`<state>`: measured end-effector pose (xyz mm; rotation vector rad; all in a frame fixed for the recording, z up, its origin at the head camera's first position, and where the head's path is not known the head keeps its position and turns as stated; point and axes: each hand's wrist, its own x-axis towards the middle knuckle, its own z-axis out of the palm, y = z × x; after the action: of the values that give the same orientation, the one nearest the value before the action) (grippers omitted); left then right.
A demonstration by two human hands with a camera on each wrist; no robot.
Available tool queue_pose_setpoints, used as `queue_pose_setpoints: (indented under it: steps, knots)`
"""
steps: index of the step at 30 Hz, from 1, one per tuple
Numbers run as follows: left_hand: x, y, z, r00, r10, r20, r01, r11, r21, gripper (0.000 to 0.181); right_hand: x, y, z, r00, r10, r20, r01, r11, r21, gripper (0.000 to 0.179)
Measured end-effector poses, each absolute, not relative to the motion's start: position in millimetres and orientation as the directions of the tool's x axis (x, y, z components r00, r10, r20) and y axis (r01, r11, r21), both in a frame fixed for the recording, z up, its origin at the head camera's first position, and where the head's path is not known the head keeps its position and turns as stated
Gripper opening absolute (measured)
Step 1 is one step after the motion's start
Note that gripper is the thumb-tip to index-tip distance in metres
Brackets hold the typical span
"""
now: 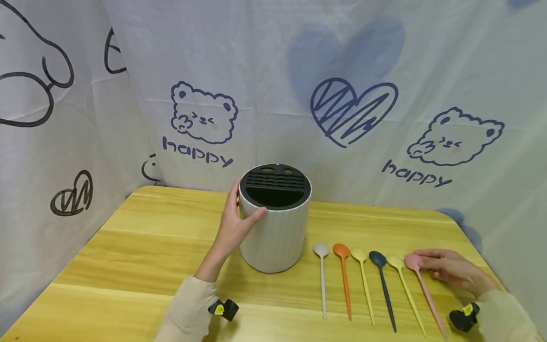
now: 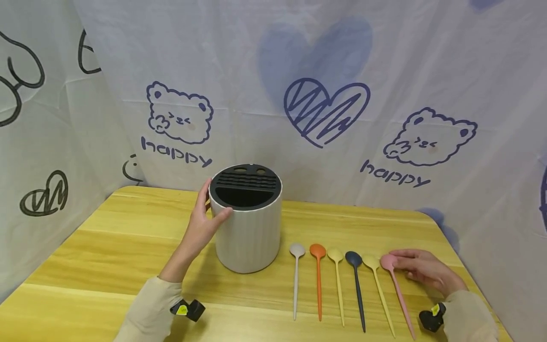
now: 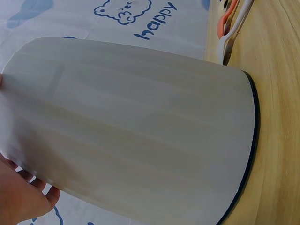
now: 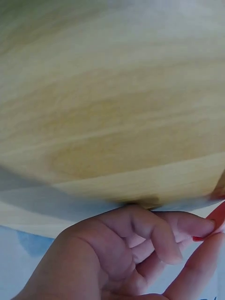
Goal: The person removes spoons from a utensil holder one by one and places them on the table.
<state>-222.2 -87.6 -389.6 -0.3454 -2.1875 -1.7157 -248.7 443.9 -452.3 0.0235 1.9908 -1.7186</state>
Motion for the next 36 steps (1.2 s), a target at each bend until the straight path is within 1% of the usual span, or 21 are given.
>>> queue_pose_setpoints:
  steps: [6,9,13,19,26,29,31,32,34,36]
  knots:
    - [-222.4,-87.5,-390.7,-0.913,-0.023,0.406,0.390,0.241,0.889,0.093,-247.9,442.0,-448.3,-0.905,-0.208,-0.371,0.284,0.354,-0.891,0.037]
    - [-222.9,-87.0,-390.6,-0.912,-0.023,0.409,0.392,0.241,0.888,0.093,-247.9,440.7,-446.7,-0.921,-0.183,-0.344,0.255,0.385,-0.887,0.036]
    - [-223.5,-86.3,-390.3,-0.912,-0.020,0.409,0.393,0.238,0.888,0.093,-248.0,440.6,-446.7,-0.930,-0.161,-0.330,0.250,0.379,-0.891,0.031]
    - [-224.7,-86.2,-390.0,-0.913,-0.015,0.407,0.392,0.240,0.888,0.093,-247.9,440.9,-448.1,-0.935,-0.136,-0.327,0.259,0.368,-0.893,0.033]
    - [-225.5,-86.7,-388.8,-0.915,-0.004,0.404,0.386,0.287,0.877,0.094,-244.9,438.9,-450.2,-0.950,-0.135,-0.283,0.224,0.341,-0.913,0.029]
    - [-224.6,-87.2,-388.8,-0.922,-0.016,0.387,0.362,0.320,0.875,0.098,-242.6,436.2,-451.0,-0.950,-0.121,-0.288,0.235,0.332,-0.914,0.031]
    - [-222.6,-88.6,-386.5,-0.926,-0.026,0.377,0.348,0.332,0.877,0.100,-241.1,433.2,-449.8,-0.951,-0.099,-0.294,0.239,0.369,-0.898,0.039]
    - [-221.4,-89.9,-385.1,-0.927,-0.029,0.374,0.342,0.340,0.876,0.100,-240.2,431.7,-448.6,-0.954,-0.088,-0.287,0.227,0.410,-0.883,0.041]
    - [-218.0,-93.8,-382.3,-0.928,-0.026,0.371,0.339,0.351,0.873,0.100,-238.3,427.6,-445.1,-0.968,-0.080,-0.237,0.159,0.534,-0.831,0.045]
    - [-213.6,-99.5,-380.0,-0.926,-0.011,0.376,0.345,0.375,0.860,0.101,-236.4,421.4,-440.1,-0.985,-0.083,-0.152,0.055,0.682,-0.729,0.046]
